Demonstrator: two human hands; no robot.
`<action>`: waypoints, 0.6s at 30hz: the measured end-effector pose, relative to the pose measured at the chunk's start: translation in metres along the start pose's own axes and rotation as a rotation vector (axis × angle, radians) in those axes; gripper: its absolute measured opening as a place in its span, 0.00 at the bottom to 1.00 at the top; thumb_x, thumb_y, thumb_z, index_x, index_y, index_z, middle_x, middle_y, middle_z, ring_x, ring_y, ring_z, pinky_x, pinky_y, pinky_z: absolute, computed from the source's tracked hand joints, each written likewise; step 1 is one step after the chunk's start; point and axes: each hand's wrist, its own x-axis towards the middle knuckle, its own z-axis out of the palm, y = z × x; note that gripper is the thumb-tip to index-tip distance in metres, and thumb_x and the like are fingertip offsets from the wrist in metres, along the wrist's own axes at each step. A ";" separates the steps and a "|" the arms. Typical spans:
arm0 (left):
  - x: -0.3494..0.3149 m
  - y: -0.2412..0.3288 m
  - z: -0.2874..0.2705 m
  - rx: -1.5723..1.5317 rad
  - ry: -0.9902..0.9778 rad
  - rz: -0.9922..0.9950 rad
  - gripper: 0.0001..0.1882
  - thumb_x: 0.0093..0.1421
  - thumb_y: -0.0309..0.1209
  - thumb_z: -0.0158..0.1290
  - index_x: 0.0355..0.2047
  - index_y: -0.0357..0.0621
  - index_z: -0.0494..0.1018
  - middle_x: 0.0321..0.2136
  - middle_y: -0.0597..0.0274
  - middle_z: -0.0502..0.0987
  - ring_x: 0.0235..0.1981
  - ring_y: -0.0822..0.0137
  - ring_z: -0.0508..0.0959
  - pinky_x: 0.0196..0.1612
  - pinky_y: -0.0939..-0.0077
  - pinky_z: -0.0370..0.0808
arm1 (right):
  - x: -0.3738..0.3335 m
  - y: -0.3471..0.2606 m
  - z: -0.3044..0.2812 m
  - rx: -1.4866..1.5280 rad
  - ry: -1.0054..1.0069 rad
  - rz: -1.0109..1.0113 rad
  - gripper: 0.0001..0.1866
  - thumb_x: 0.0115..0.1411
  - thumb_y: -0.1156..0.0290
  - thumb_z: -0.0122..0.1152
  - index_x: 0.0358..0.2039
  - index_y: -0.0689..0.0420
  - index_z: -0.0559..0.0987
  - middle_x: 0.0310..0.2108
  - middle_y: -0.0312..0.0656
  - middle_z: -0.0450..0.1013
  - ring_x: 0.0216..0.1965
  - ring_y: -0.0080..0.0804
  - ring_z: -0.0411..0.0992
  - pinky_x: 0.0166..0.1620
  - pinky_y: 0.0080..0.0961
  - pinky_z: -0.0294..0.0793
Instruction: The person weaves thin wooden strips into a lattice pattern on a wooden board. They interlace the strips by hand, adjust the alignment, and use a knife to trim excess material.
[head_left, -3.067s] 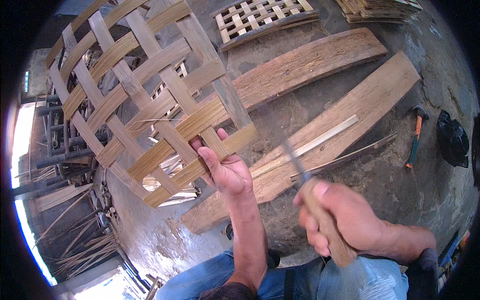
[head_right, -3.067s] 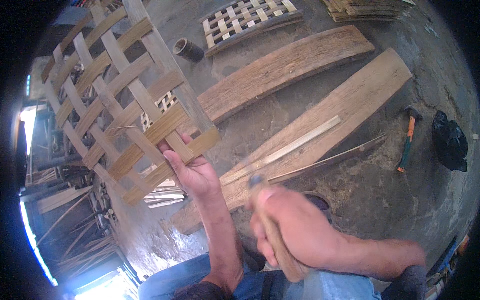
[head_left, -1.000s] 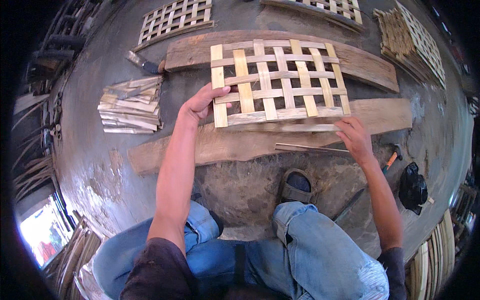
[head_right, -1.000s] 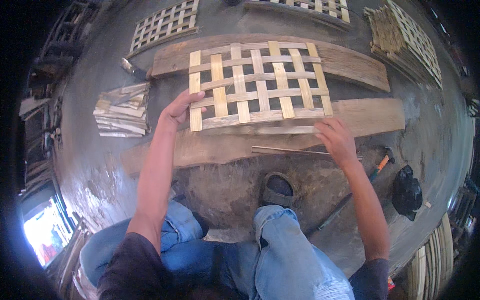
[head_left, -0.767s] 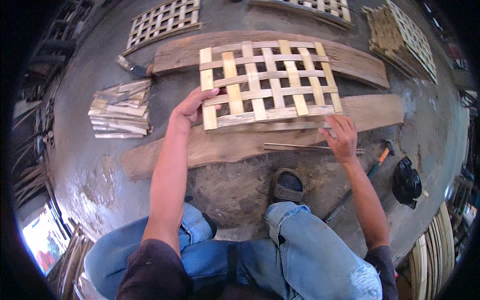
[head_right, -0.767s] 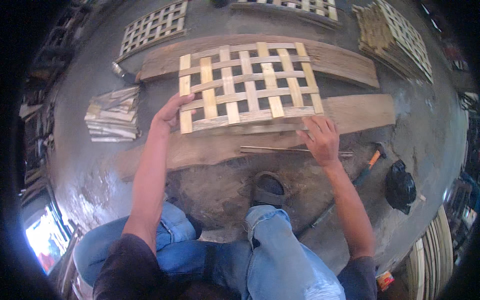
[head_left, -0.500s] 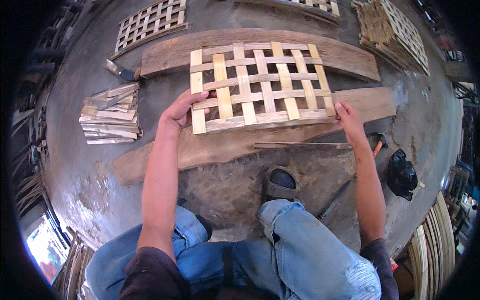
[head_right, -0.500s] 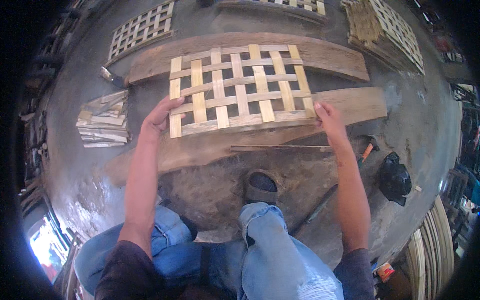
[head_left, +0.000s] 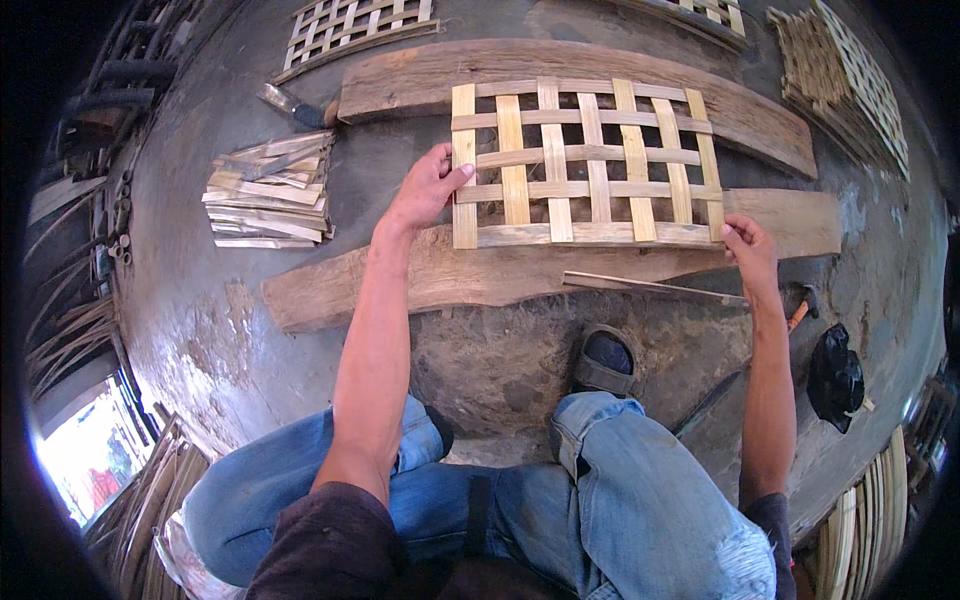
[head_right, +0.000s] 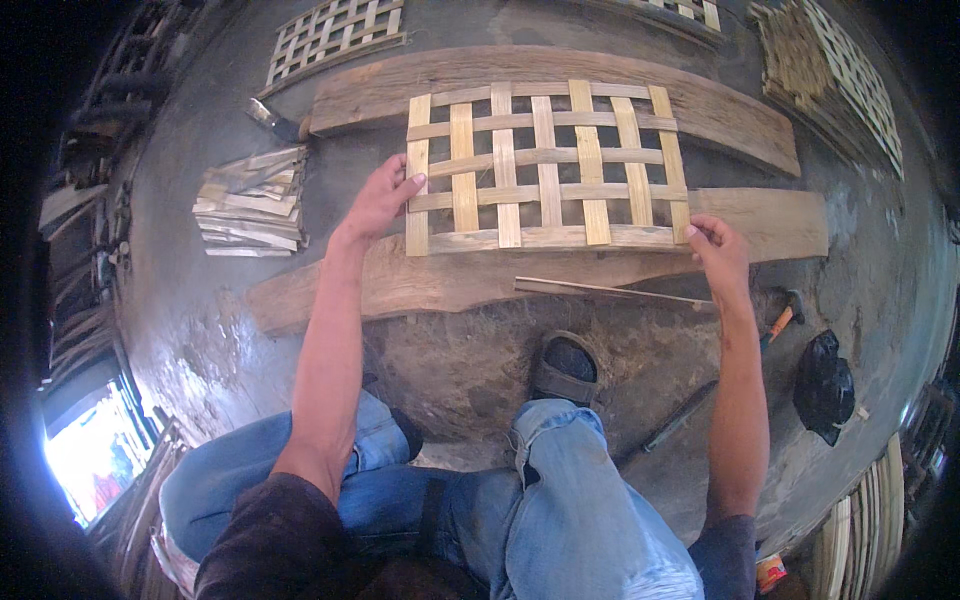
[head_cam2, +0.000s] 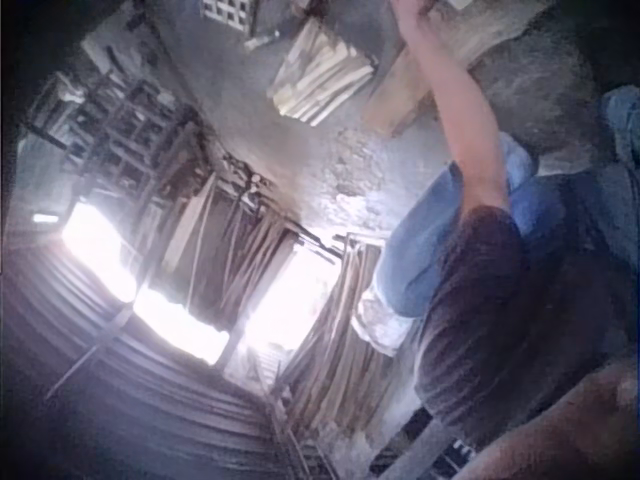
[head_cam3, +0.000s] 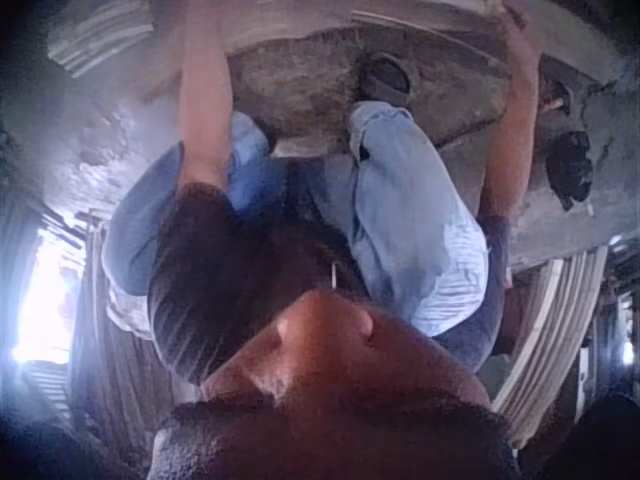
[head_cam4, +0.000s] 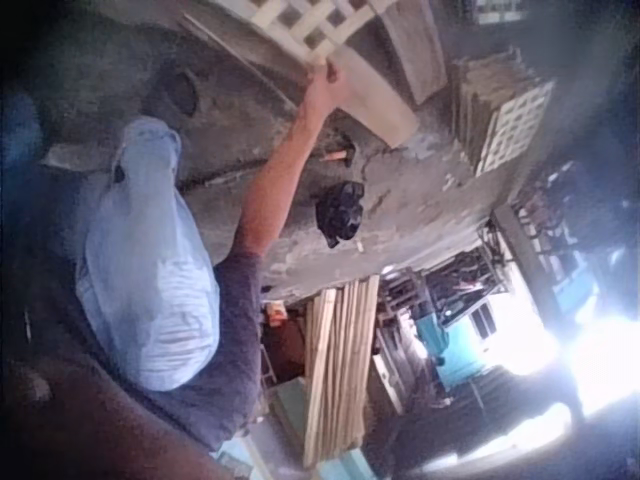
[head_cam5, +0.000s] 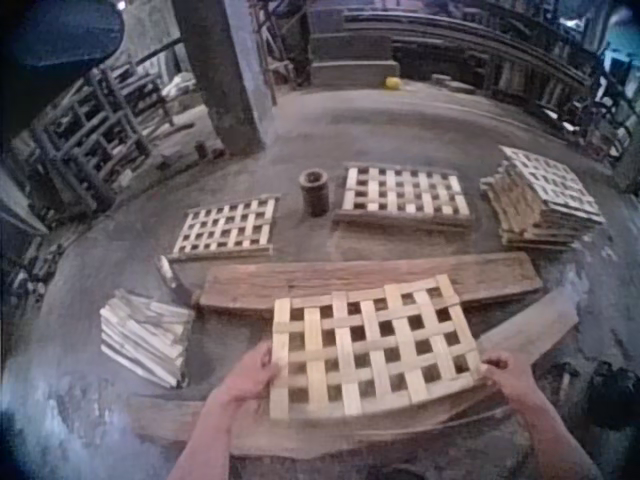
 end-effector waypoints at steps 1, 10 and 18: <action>0.001 -0.001 0.000 -0.013 0.003 0.010 0.20 0.65 0.33 0.52 0.54 0.39 0.63 0.34 0.64 0.77 0.34 0.75 0.75 0.36 0.76 0.73 | -0.001 0.000 0.001 -0.012 0.026 -0.028 0.13 0.59 0.68 0.63 0.43 0.60 0.79 0.32 0.32 0.75 0.29 0.15 0.68 0.30 0.15 0.66; 0.007 -0.019 0.003 0.013 -0.021 0.036 0.21 0.65 0.34 0.51 0.55 0.42 0.62 0.37 0.66 0.76 0.38 0.77 0.75 0.40 0.76 0.74 | -0.001 0.003 0.006 -0.098 0.075 -0.029 0.13 0.57 0.68 0.65 0.42 0.59 0.80 0.29 0.32 0.75 0.26 0.16 0.67 0.28 0.16 0.66; 0.010 -0.020 0.008 0.037 0.016 0.068 0.23 0.65 0.34 0.52 0.58 0.42 0.61 0.38 0.66 0.77 0.39 0.76 0.75 0.42 0.76 0.74 | 0.000 0.002 0.005 -0.120 0.092 -0.047 0.12 0.56 0.69 0.65 0.40 0.60 0.81 0.29 0.32 0.75 0.27 0.16 0.68 0.29 0.16 0.68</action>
